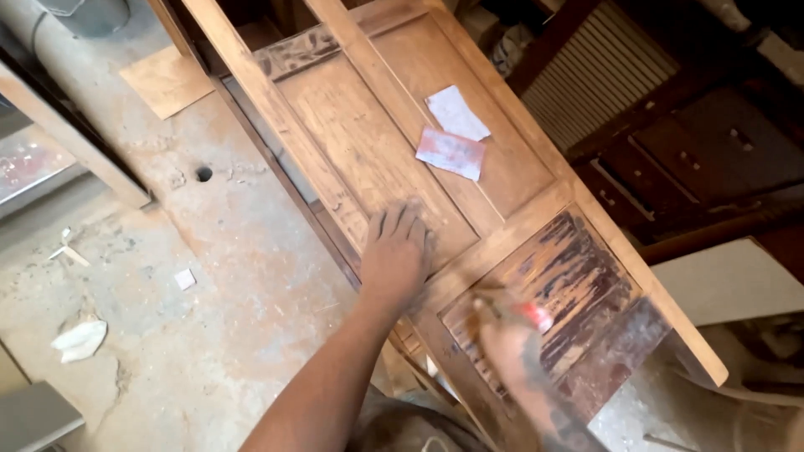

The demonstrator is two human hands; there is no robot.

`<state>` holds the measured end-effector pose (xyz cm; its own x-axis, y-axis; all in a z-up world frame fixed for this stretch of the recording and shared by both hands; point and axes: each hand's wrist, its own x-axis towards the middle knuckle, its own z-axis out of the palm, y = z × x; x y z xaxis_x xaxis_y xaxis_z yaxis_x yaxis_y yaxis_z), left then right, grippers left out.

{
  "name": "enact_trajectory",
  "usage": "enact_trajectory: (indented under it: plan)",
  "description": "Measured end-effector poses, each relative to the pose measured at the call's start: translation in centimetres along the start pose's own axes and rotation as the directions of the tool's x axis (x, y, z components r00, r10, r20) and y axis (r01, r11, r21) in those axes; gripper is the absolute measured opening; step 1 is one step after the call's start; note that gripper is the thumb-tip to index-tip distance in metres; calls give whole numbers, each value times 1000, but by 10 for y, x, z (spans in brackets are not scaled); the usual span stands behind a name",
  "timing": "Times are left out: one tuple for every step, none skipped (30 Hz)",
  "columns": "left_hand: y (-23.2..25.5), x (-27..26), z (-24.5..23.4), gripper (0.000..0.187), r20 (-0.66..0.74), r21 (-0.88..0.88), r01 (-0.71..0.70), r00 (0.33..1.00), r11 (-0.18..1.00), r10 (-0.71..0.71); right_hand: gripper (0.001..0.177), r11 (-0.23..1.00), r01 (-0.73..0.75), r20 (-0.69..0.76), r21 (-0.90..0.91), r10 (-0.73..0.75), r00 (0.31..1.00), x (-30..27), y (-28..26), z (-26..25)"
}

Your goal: Scraping and sanding a wooden door panel to remove old finish

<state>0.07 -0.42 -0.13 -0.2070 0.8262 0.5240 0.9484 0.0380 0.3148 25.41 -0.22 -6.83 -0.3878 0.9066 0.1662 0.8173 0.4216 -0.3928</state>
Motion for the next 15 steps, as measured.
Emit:
enact_trajectory:
  plan:
    - [-1,2,0,32,-27,-2,0,1000,1000,0,9,834,278,111,-476,-256,960,-23,15,32]
    - [-2,5,0,31,-55,-4,1,999,1000,-1,27,393,480,321,-785,-405,856,-45,30,63]
    - [-1,5,-2,31,-54,-9,-1,999,1000,0,27,392,478,322,-786,-401,858,-34,8,45]
    - [0,5,-5,33,-9,-31,9,1000,999,-9,23,898,200,143,-391,-155,977,-23,-14,27]
    - [-2,7,-7,35,32,-43,18,999,999,-17,22,963,-190,135,191,166,977,-9,-38,13]
    - [-6,8,-4,35,30,-39,16,999,999,-15,22,962,-189,133,196,165,977,6,-43,0]
    - [-4,6,-1,35,28,-40,18,999,999,-17,21,973,-195,181,121,172,968,12,-48,-16]
    - [-4,3,2,36,25,-40,20,999,999,-19,20,979,-198,229,47,182,956,19,-53,-31]
    - [-3,3,5,36,16,-39,23,1000,999,-23,20,981,-188,225,45,174,959,19,-37,-15]
    - [-3,5,8,33,-14,-25,22,1000,999,-23,34,912,-410,118,13,406,906,21,-20,1]
    - [-3,0,8,31,-28,-9,23,999,1000,-24,55,787,-617,14,8,617,787,14,-7,18]
    - [-4,-1,7,31,-23,-6,28,999,1000,-28,55,787,-617,21,6,617,787,11,-29,3]
    - [-4,0,7,33,-13,-26,32,999,999,-32,33,946,-324,120,31,318,940,10,-49,-14]
    - [-4,1,7,35,-4,-45,36,999,998,-36,14,996,3,199,90,-21,980,9,-69,-31]
    - [-4,1,6,35,-1,-49,41,999,998,-41,14,996,2,204,85,-19,979,6,-72,-34]
